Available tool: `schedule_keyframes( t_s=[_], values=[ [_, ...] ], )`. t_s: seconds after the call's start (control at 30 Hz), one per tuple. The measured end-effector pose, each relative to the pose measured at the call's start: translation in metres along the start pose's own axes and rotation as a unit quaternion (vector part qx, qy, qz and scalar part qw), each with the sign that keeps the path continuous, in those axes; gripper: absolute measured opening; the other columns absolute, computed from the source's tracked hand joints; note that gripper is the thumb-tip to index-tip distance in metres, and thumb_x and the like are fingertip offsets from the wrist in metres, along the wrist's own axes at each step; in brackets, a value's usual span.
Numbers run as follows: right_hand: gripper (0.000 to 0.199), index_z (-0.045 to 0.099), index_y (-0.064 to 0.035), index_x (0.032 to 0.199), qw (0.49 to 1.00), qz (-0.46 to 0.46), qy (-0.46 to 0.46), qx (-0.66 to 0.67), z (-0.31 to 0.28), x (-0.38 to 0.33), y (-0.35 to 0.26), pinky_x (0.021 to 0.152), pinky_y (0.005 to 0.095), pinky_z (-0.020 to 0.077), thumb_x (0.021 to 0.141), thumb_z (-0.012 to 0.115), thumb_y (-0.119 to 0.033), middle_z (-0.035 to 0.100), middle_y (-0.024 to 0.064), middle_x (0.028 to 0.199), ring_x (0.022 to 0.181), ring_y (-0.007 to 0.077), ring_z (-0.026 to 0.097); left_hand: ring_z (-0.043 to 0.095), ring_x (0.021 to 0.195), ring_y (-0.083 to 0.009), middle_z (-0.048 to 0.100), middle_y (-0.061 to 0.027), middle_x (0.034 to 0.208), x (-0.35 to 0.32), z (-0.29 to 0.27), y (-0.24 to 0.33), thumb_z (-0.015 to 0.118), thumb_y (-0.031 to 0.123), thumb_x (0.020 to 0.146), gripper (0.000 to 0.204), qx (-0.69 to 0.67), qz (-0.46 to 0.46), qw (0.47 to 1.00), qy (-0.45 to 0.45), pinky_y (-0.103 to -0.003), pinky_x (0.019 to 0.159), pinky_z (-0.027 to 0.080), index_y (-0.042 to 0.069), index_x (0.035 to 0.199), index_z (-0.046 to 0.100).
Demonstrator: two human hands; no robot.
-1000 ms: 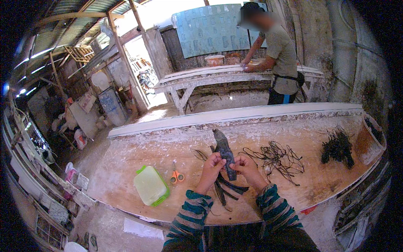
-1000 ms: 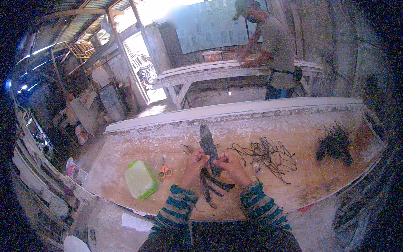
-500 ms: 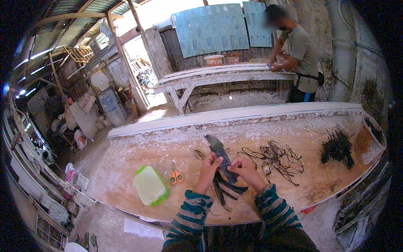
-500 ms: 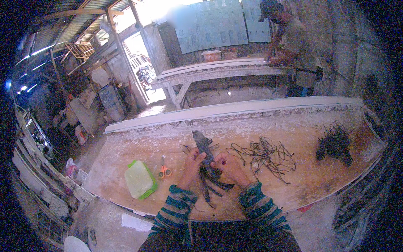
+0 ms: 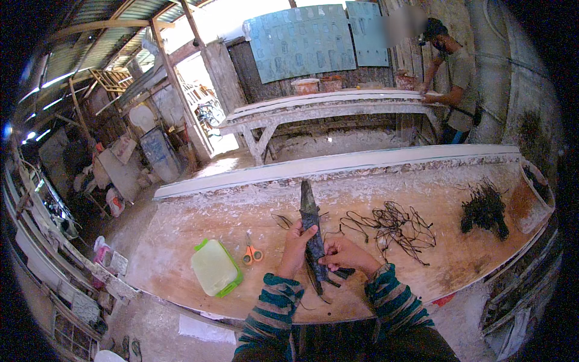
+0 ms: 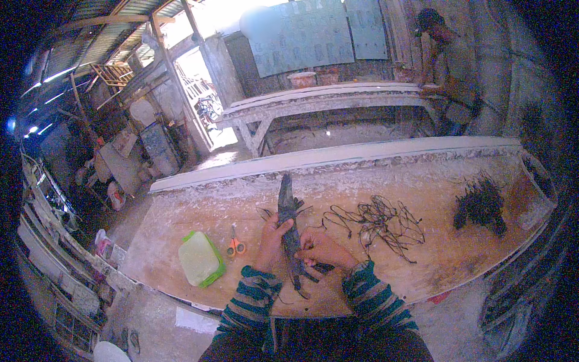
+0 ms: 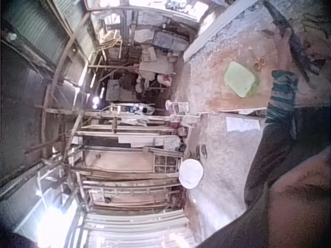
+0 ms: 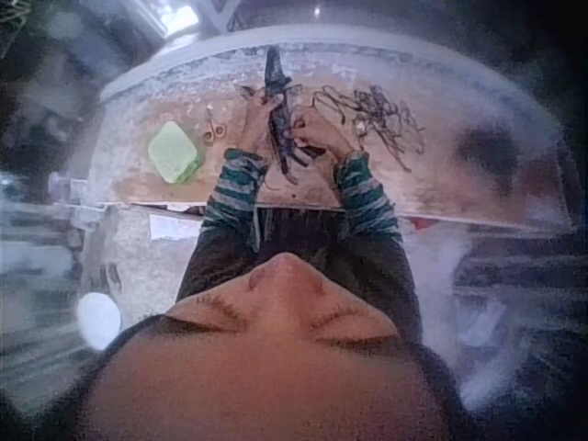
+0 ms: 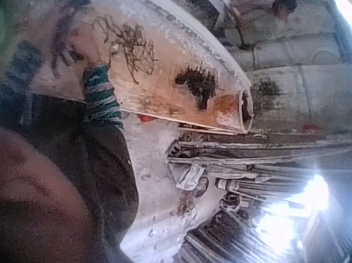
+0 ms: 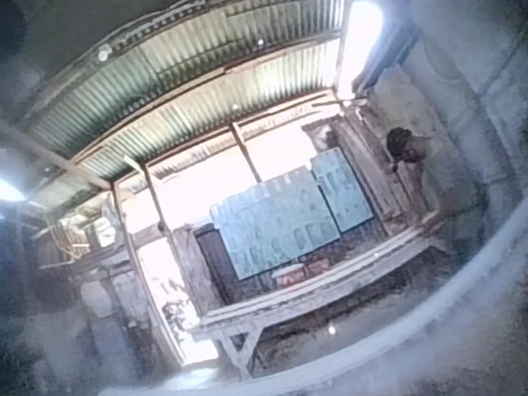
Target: The person uses orange-handled scissors to trim a bundle of dark flexible strips, then places the scissors on a wooden workbench and continues to separate and arrange the strips by hand. A second person works at a nearby bench in the background.
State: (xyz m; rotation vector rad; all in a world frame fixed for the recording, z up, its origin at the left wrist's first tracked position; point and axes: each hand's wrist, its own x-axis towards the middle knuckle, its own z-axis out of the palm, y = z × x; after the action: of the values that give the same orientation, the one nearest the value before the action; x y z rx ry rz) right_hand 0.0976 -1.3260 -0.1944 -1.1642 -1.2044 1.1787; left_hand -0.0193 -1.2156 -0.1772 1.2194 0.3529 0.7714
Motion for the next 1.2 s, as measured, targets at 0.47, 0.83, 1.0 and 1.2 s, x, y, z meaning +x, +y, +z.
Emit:
schedule_keyframes(
  t_s=[0.47,0.83,1.0,1.2],
  values=[
    [0.014,0.055,-0.0055,0.081,0.96,-0.092,0.253,0.079,-0.008,0.002,-0.006,0.053,0.0209,0.0422,0.085,0.058,-0.019,0.053,-0.0016,0.067,0.056,0.0061,0.05,0.055,0.088,-0.0117,0.059,-0.0022,0.098,-0.007,0.013,-0.001,0.062,0.007,0.079,0.034,0.037,0.002,0.99,-0.135,-0.025,0.077,0.045,0.005,0.11,0.05],
    [0.007,0.053,-0.0053,0.077,0.961,-0.117,0.25,-0.016,-0.007,0.002,0.001,0.047,0.0184,0.0405,0.081,0.058,-0.008,0.052,-0.0022,0.066,0.054,0.0042,0.048,0.055,0.073,-0.0078,0.06,-0.0002,0.086,-0.008,0.012,-0.004,0.061,0.012,0.082,0.019,0.032,-0.038,0.995,-0.088,-0.022,0.065,0.045,0.003,0.099,0.057],
    [0.007,0.054,-0.0046,0.077,0.955,-0.125,0.261,-0.066,-0.009,0.004,0.007,0.046,0.0187,0.041,0.081,0.058,-0.008,0.053,-0.0021,0.066,0.054,0.0041,0.049,0.055,0.071,-0.0064,0.061,-0.0002,0.083,-0.006,0.01,-0.006,0.06,0.009,0.082,0.014,0.055,-0.026,0.994,-0.091,-0.02,0.062,0.044,0.002,0.094,0.06],
    [0.011,0.06,-0.0028,0.078,0.949,-0.092,0.285,-0.101,-0.011,0.004,0.005,0.053,0.0251,0.0446,0.074,0.064,-0.013,0.06,0.003,0.067,0.057,0.0114,0.055,0.054,0.069,-0.0053,0.062,-0.0002,0.081,-0.006,0.009,-0.001,0.06,0.009,0.082,0.013,0.085,-0.031,0.992,-0.09,-0.02,0.061,0.043,0.0,0.092,0.061]
  ],
)
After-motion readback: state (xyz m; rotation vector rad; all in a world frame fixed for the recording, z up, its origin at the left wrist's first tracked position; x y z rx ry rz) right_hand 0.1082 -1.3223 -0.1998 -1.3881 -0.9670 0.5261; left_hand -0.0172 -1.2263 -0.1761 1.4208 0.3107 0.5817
